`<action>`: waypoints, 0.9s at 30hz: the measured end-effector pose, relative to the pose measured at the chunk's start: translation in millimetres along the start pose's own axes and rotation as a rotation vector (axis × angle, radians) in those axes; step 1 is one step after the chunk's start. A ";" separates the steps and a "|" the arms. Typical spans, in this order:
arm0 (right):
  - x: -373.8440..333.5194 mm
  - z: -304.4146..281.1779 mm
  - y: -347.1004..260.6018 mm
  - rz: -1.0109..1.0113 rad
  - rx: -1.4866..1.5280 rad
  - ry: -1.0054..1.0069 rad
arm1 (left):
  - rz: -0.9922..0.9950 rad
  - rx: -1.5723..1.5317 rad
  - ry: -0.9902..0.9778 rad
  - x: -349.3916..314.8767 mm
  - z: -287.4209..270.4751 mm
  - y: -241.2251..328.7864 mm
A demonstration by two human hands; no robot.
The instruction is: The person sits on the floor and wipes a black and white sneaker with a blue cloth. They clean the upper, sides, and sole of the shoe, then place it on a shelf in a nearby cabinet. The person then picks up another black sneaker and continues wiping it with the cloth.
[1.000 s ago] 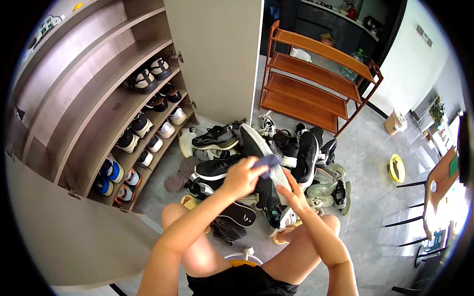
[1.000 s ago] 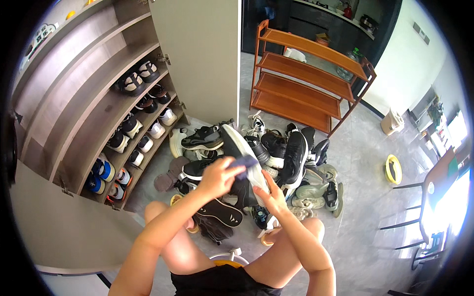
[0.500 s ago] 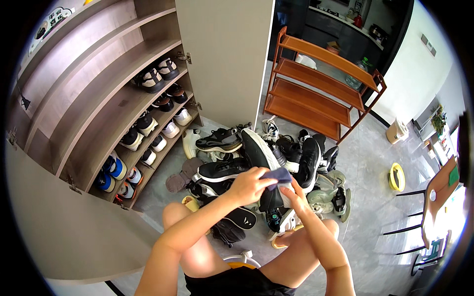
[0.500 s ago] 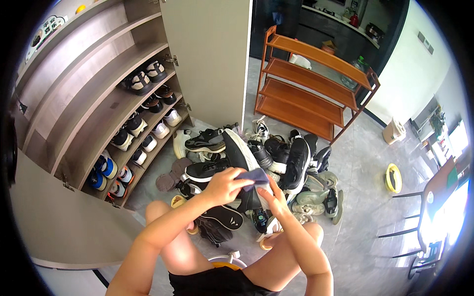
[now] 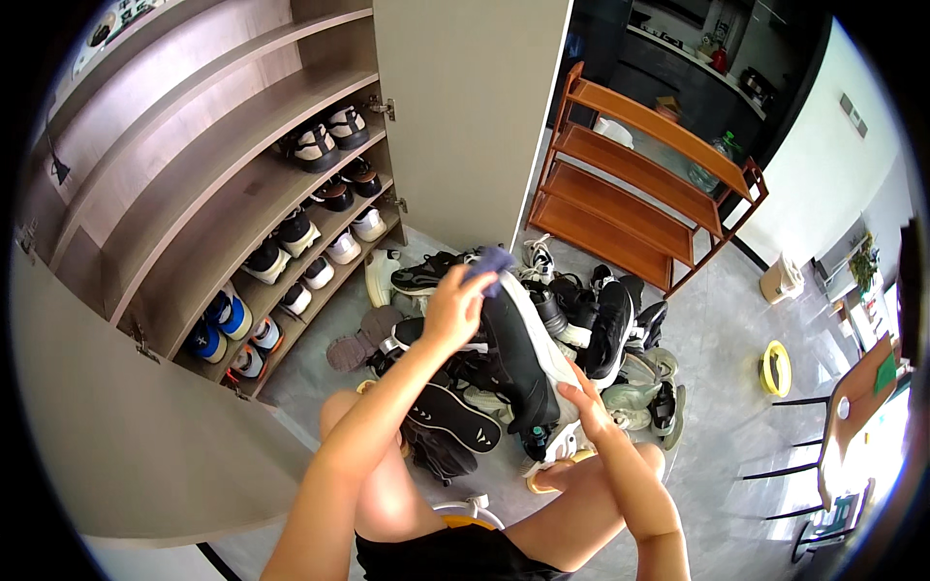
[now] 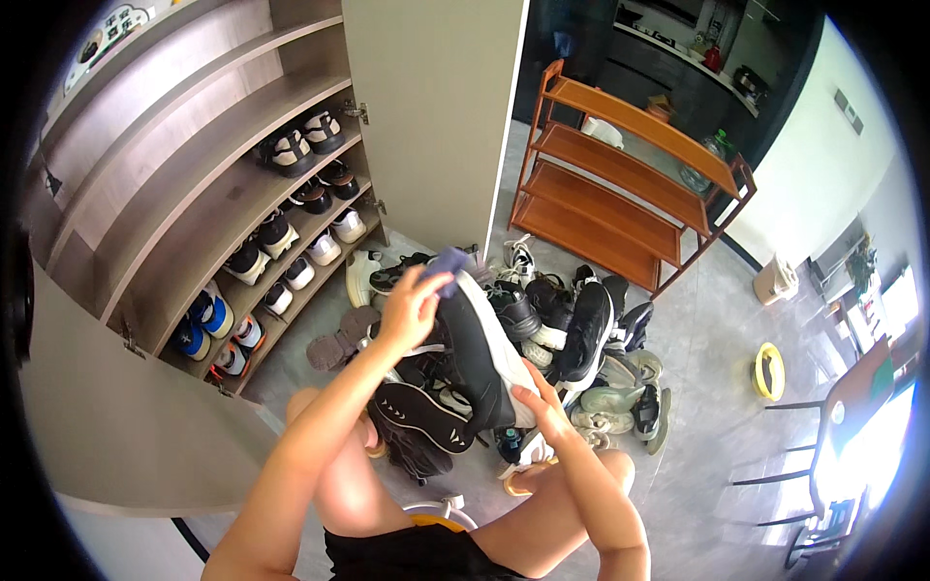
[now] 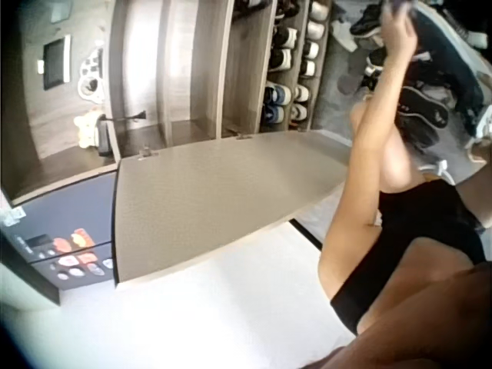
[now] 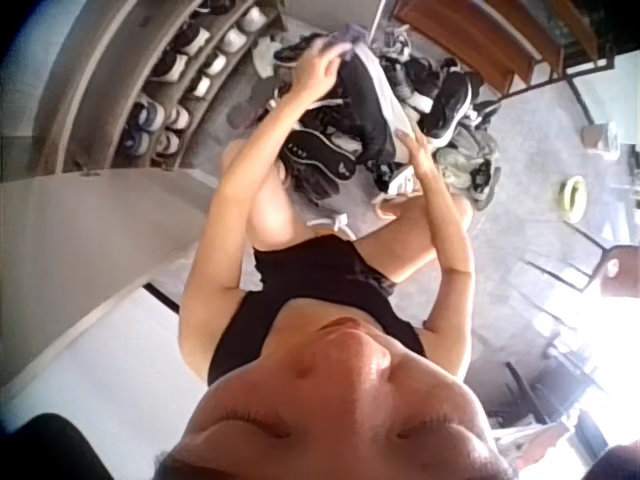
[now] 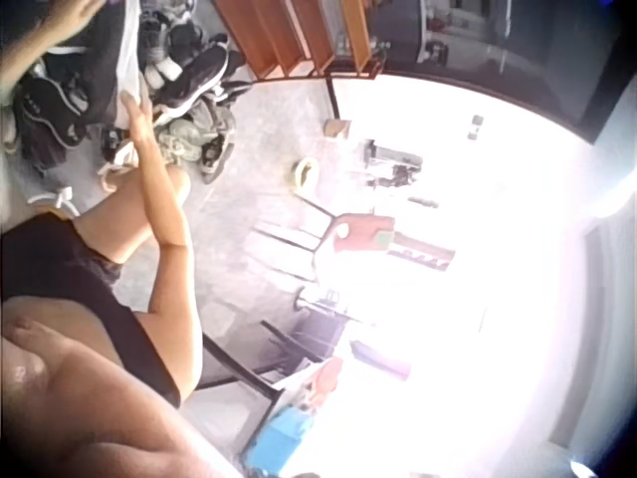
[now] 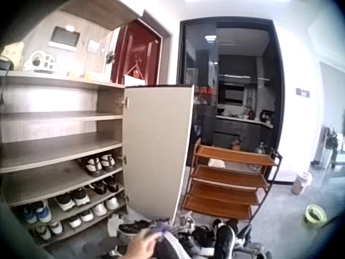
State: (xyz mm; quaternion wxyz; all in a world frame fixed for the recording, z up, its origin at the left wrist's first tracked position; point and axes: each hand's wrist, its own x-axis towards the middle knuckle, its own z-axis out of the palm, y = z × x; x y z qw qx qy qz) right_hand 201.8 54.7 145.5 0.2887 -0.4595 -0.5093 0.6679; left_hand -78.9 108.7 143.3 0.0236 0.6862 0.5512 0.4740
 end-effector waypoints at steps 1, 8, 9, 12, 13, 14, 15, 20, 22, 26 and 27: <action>0.8 -0.5 1.0 0.022 0.031 0.032 | 0.067 -0.006 -0.075 -5.8 2.3 11.1; 14.3 -12.9 18.7 -0.018 0.110 0.080 | 0.361 -0.086 -0.411 -29.9 -4.1 68.8; 14.5 -12.3 18.1 -0.017 0.111 0.067 | 0.336 -0.047 -0.395 -26.1 -8.3 65.1; 8.0 -11.0 14.8 -0.011 0.105 -0.031 | 0.246 0.109 -0.111 -1.0 -16.1 24.0; 4.7 -11.8 14.6 -0.010 0.102 -0.064 | 0.187 0.126 -0.054 7.2 -20.1 14.2; 2.7 -9.5 12.3 0.016 0.079 -0.076 | 0.113 0.166 -0.002 11.8 -25.9 4.2; 1.8 -8.6 12.1 0.013 0.077 -0.095 | 0.046 0.208 0.069 15.4 -27.5 -7.0; 3.3 -4.9 8.5 0.012 0.099 -0.094 | 0.053 0.100 -0.022 1.8 -28.1 3.6; 4.3 -5.9 8.3 0.004 0.094 -0.042 | 0.173 -0.012 -0.206 -10.1 -22.5 27.6; 5.1 -8.9 5.5 -0.045 0.017 0.006 | 0.361 -0.047 -0.374 -19.4 -22.7 54.5; 3.3 -8.6 5.0 -0.047 0.003 -0.010 | 0.352 -0.001 -0.330 -17.2 -22.4 47.3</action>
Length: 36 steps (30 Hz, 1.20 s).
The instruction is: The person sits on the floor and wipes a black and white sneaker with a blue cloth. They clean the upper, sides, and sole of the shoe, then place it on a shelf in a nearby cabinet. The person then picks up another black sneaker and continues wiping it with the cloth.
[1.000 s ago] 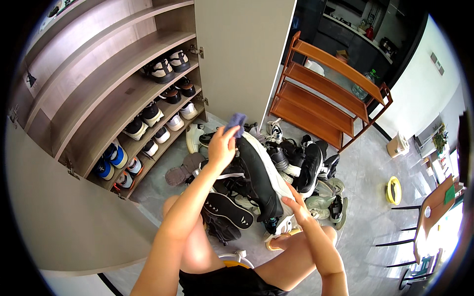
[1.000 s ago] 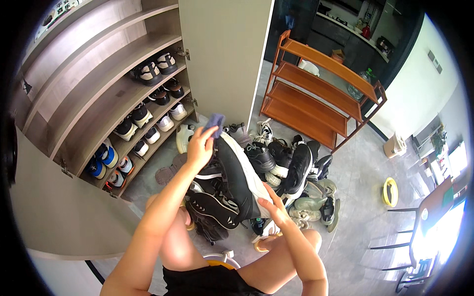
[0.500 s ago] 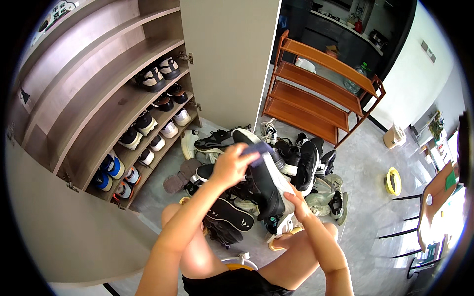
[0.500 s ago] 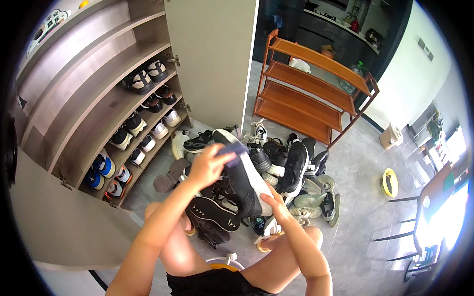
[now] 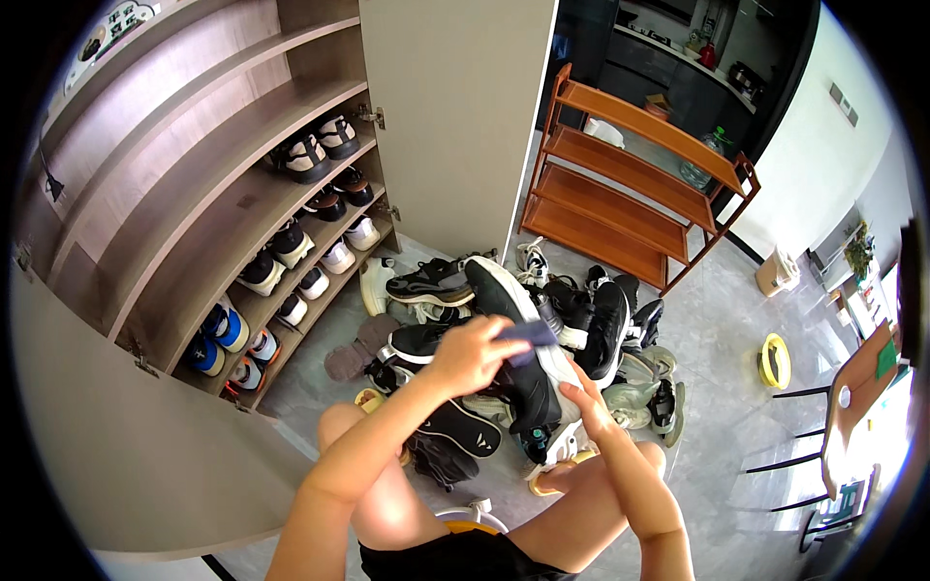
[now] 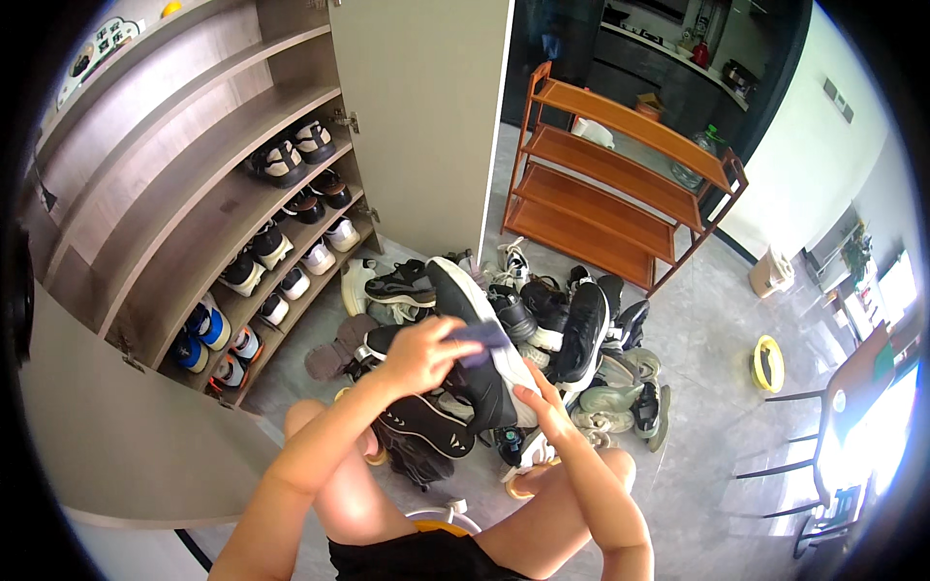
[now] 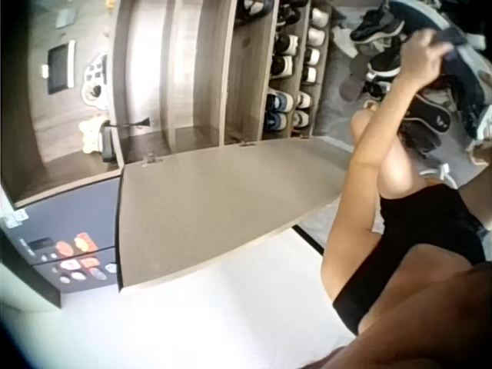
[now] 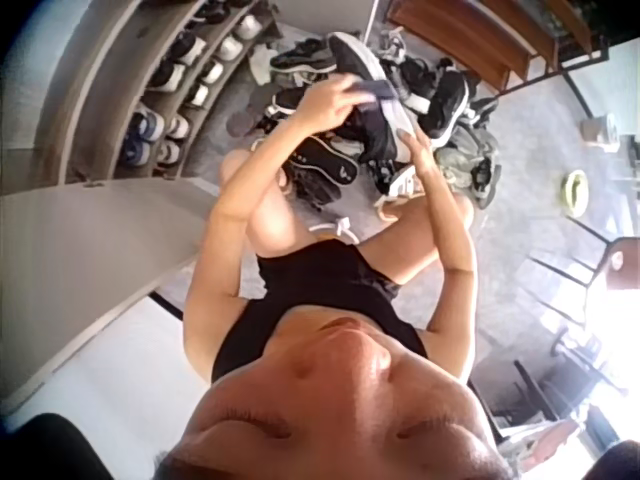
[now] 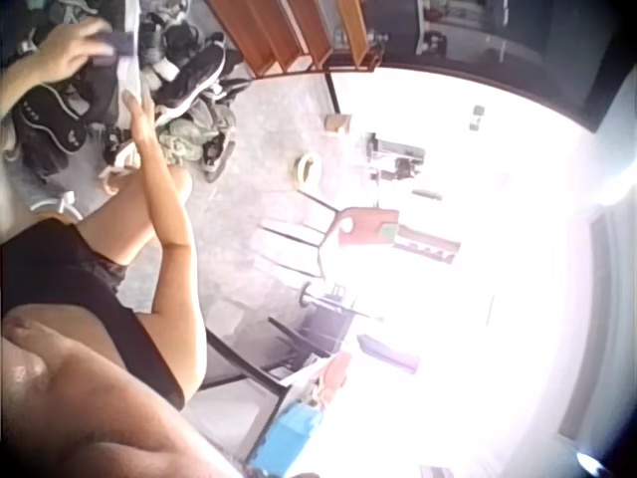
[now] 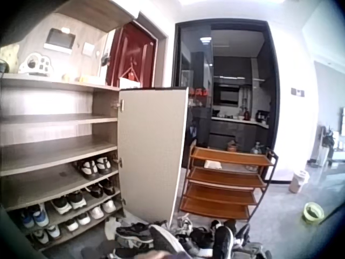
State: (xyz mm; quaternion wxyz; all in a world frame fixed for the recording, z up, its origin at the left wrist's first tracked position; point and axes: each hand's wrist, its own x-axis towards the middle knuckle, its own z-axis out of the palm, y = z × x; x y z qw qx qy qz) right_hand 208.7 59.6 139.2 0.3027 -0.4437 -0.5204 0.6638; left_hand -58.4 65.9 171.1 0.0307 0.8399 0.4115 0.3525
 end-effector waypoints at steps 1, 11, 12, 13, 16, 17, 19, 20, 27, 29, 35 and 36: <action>-2.7 1.2 -1.2 -0.002 -0.014 -0.016 | -0.060 0.059 0.101 1.9 -1.1 -9.6; -0.2 1.6 3.2 0.012 0.067 -0.008 | -0.159 0.101 0.196 6.4 1.3 -22.9; 2.5 0.1 5.9 0.006 0.074 0.006 | -0.076 0.028 0.094 6.1 3.8 -6.5; 3.9 -1.2 7.3 0.000 0.081 0.021 | -0.025 -0.001 0.017 6.2 6.5 8.6; 1.2 -0.3 3.8 -0.007 -0.030 0.024 | -0.035 0.046 -0.043 4.6 8.2 7.9; 0.0 -0.9 6.2 -0.010 -0.034 0.033 | -0.093 0.096 0.048 6.6 6.3 -2.1; -2.1 -0.5 3.4 -0.025 -0.038 -0.006 | -0.212 0.211 0.226 10.0 -4.1 -31.3; -3.1 0.2 1.7 -0.035 -0.036 -0.023 | -0.266 0.267 0.308 10.9 -6.8 -47.6; 0.5 0.5 4.1 -0.009 0.103 -0.002 | -0.191 0.173 0.291 9.9 -6.9 -31.2; 4.8 -2.6 6.4 -0.022 0.120 0.031 | -0.027 0.082 0.142 8.5 4.3 -2.2; -0.4 -1.9 5.8 -0.019 0.037 0.012 | -0.100 0.227 0.210 6.6 6.4 -16.6; -2.8 -0.7 3.5 -0.015 0.040 0.005 | -0.168 0.283 0.265 10.3 -2.1 -29.5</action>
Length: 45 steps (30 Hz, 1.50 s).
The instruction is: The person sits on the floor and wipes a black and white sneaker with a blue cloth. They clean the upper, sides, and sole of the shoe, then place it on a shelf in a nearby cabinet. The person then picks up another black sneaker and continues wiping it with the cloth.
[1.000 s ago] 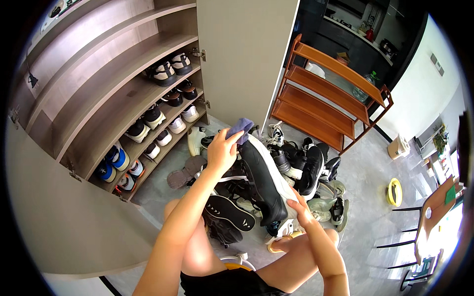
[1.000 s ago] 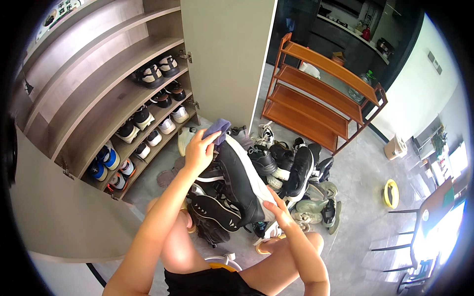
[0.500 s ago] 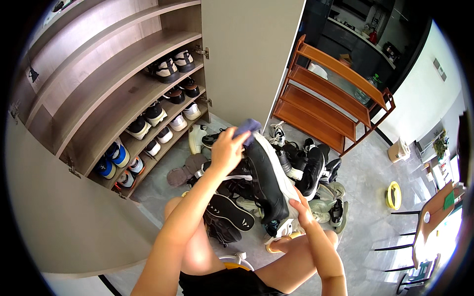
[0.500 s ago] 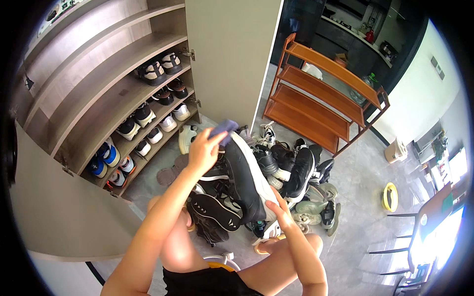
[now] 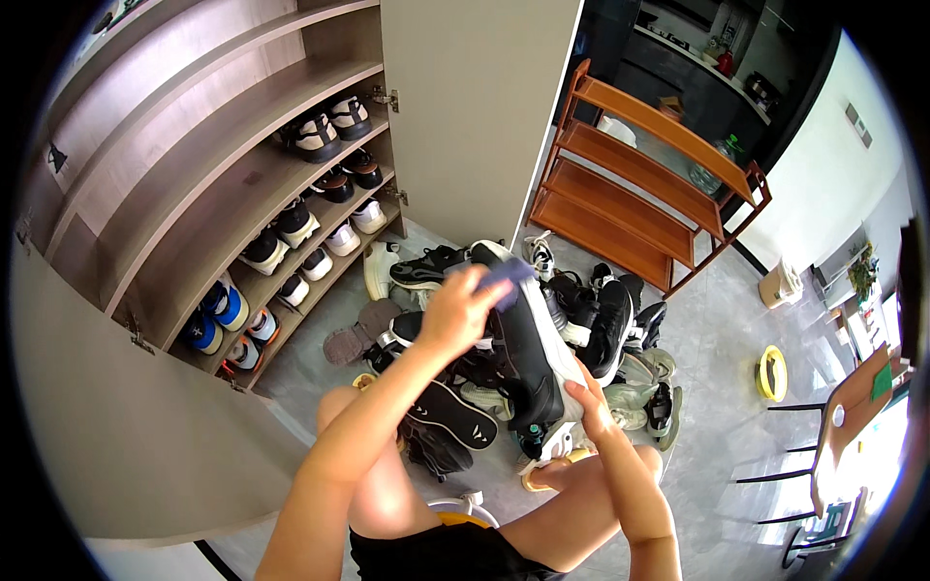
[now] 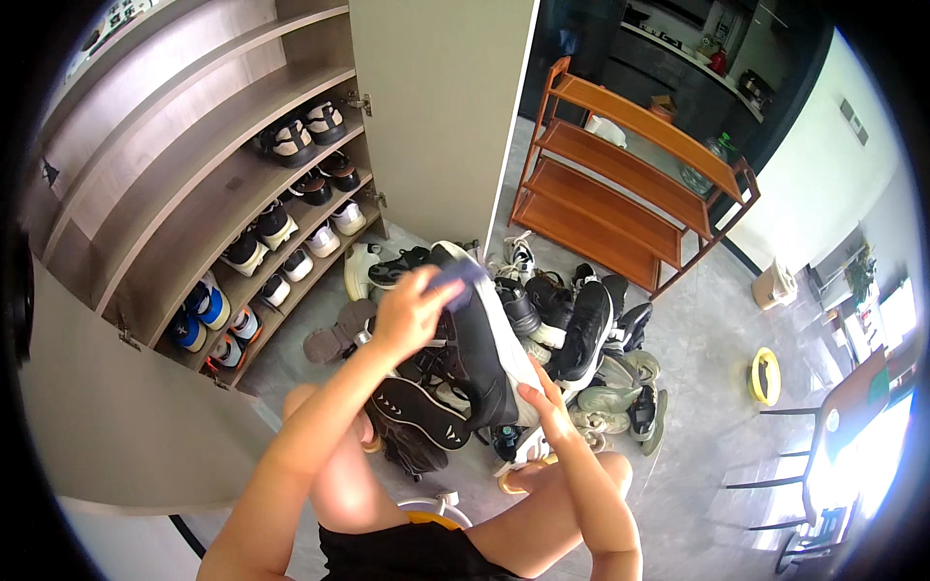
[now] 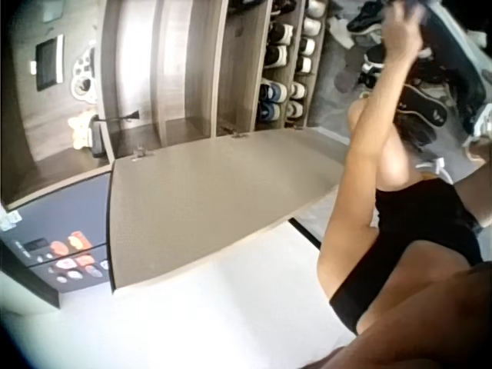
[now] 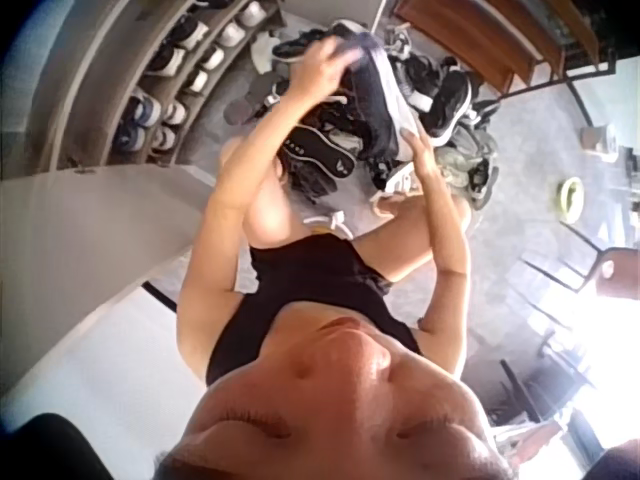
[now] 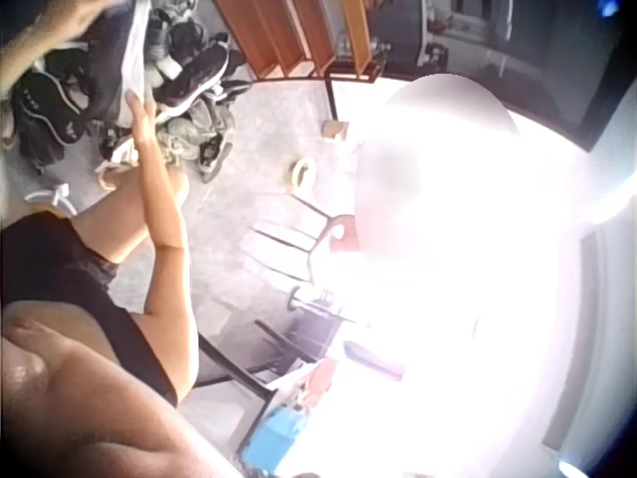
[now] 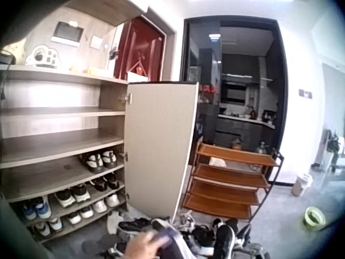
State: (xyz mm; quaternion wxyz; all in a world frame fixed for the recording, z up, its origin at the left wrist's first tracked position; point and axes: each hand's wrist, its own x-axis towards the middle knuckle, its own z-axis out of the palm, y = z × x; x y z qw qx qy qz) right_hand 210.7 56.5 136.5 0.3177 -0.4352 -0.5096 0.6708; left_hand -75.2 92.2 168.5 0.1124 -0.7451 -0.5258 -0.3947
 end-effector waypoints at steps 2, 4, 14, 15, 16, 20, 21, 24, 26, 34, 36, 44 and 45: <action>-0.2 -5.1 5.5 -0.004 0.031 -0.051 | -0.143 0.048 0.122 6.3 2.6 -29.0; 1.3 -3.3 7.3 -0.010 0.065 -0.088 | -0.237 0.032 0.146 5.7 0.3 -43.7; 5.1 -10.1 11.5 -0.001 0.133 -0.032 | 0.035 -0.154 0.027 -8.6 3.3 10.0; 4.2 -9.7 12.4 0.008 0.120 -0.023 | -0.003 -0.136 0.069 -3.6 2.6 1.3; 1.4 -10.3 11.3 0.024 0.122 -0.044 | -0.091 -0.129 0.072 -1.8 5.3 -7.2; -4.0 -1.6 8.8 0.088 0.190 -0.089 | -0.331 -0.147 0.197 -2.3 13.0 -41.1; -2.7 -2.0 12.7 0.103 0.237 -0.082 | -0.311 -0.204 0.211 -3.3 15.5 -36.7; -1.6 -2.5 11.5 0.137 0.377 -0.030 | -0.237 -0.387 0.160 -12.3 23.9 -9.1; -1.1 -5.9 9.8 0.163 0.483 0.022 | -0.231 -0.476 0.196 -16.0 23.6 14.7; 0.1 -3.9 4.1 0.221 0.686 -0.098 | -0.264 -0.284 0.216 -13.5 39.2 -1.5; -1.7 -4.6 5.4 0.240 0.666 -0.146 | -0.460 -0.234 0.263 -10.6 43.8 -17.6; 5.7 6.2 10.2 0.100 0.515 -0.177 | -0.285 -0.456 0.103 -27.5 39.6 48.4; 6.9 6.9 6.0 0.048 0.509 -0.162 | -0.341 -0.544 0.071 -30.8 36.5 56.4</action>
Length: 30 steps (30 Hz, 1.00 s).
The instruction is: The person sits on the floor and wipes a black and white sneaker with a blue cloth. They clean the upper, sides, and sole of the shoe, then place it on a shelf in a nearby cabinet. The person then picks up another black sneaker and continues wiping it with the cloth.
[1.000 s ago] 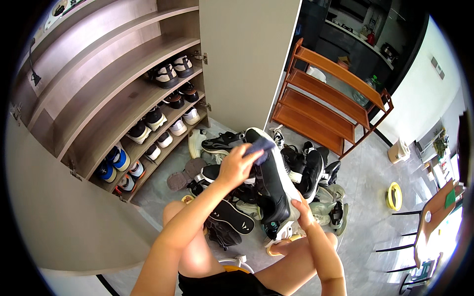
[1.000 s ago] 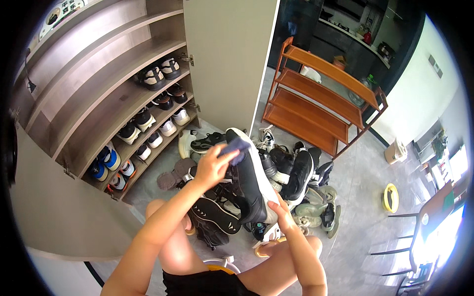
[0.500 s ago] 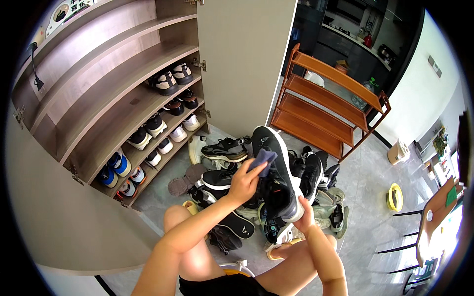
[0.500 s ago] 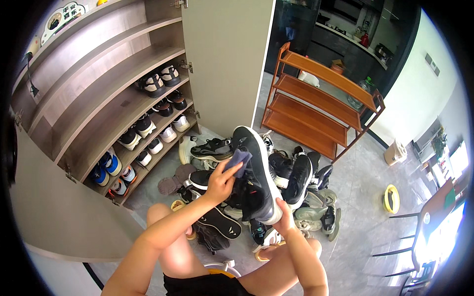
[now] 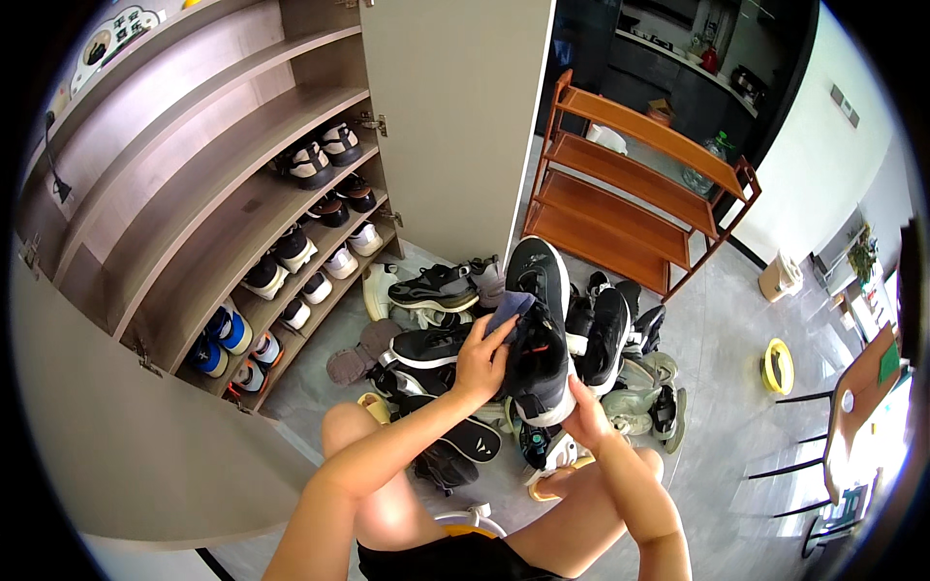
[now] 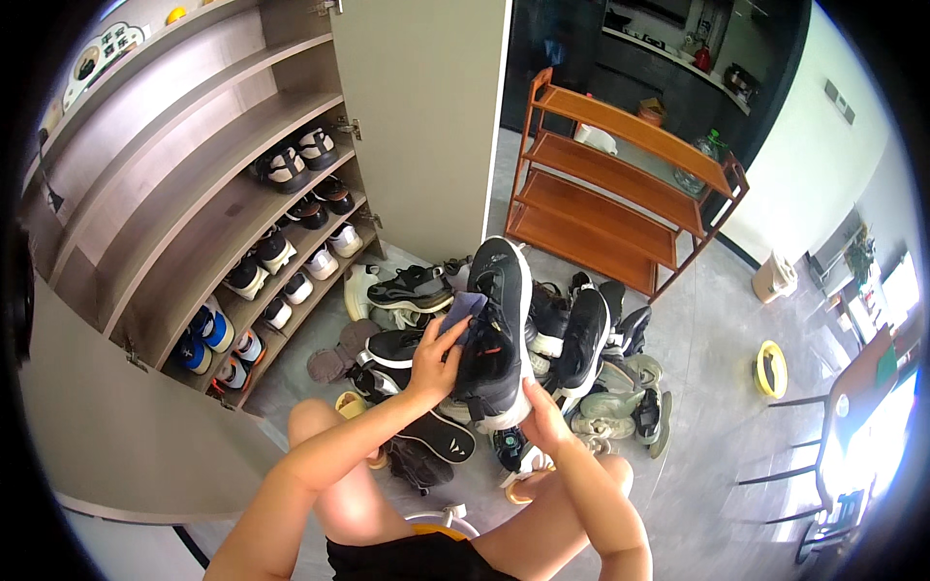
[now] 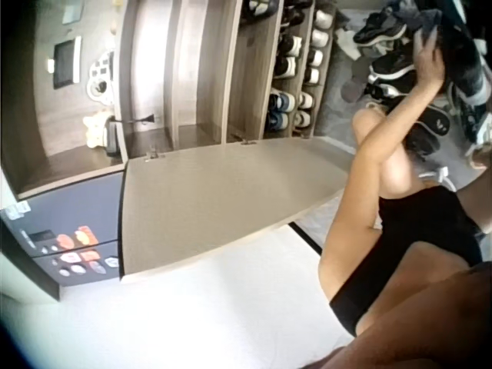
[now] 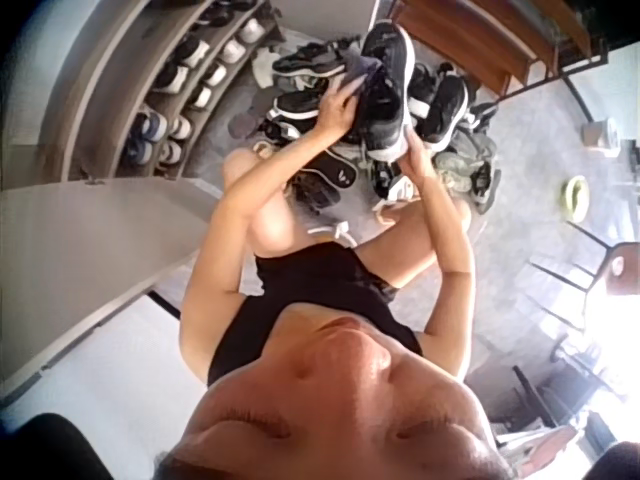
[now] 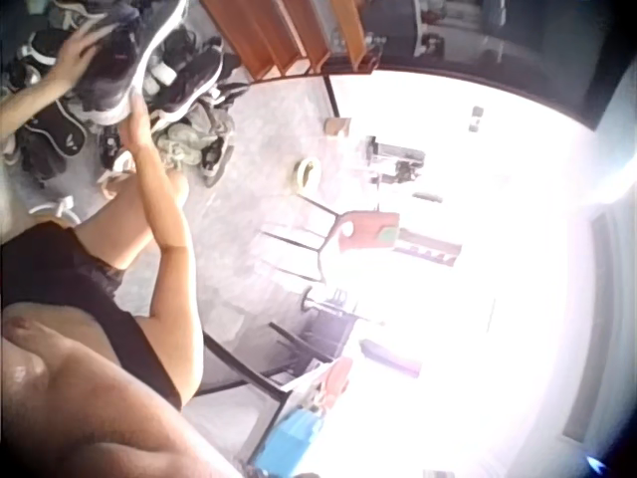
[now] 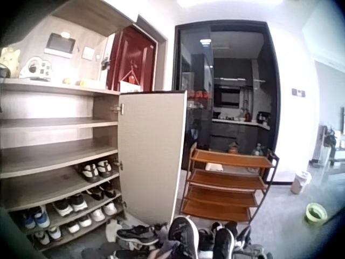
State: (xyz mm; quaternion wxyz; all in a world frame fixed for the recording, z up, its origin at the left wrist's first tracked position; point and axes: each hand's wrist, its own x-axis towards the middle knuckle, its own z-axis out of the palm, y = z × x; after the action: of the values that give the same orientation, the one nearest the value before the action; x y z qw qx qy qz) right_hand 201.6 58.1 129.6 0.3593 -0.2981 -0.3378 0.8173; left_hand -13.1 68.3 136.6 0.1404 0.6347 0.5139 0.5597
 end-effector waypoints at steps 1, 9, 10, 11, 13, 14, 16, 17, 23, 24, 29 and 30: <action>0.7 2.8 -3.9 -0.053 -0.010 0.003 | 0.008 0.011 -0.027 -1.3 -0.8 -2.0; 0.6 -4.2 -7.2 -0.034 -0.155 0.054 | 0.297 0.168 -0.203 -16.9 -0.1 1.8; -4.5 -1.8 -4.7 0.008 -0.238 0.108 | 0.313 0.171 -0.233 -16.3 -1.7 1.4; -7.1 7.9 -9.7 0.069 -0.251 0.121 | 0.329 0.174 -0.257 -13.8 -3.3 0.6; -6.0 5.6 -6.6 0.041 -0.187 0.133 | 0.387 0.279 -0.177 -3.6 -6.0 -12.4; -6.9 1.2 -5.6 0.062 -0.164 0.115 | 0.364 0.301 -0.110 4.9 -6.2 -21.6; -6.1 -11.1 -4.2 0.103 -0.116 0.071 | 0.287 0.365 -0.012 20.9 -9.7 -35.3; -6.6 -7.2 -7.1 0.108 -0.200 0.051 | 0.232 0.409 0.016 27.4 -14.9 -41.3; -10.8 8.8 -15.3 0.066 -0.465 0.074 | 0.291 0.416 -0.033 35.9 -30.5 -46.2; -11.2 10.1 -15.8 0.039 -0.517 0.078 | 0.326 0.420 -0.098 29.1 -26.4 -39.2; -10.1 -0.9 -15.3 -0.049 -0.760 0.044 | 0.338 0.506 -0.154 27.6 -27.8 -33.7; -11.1 -2.6 -11.3 -0.045 -0.726 0.059 | 0.334 0.549 -0.122 34.9 -31.7 -38.3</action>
State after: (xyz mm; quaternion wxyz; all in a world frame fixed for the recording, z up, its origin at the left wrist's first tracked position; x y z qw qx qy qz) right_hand 214.2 56.0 139.4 0.2575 -0.4222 -0.6018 0.6271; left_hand -64.5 100.5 138.1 -0.0990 0.7568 0.5251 0.3765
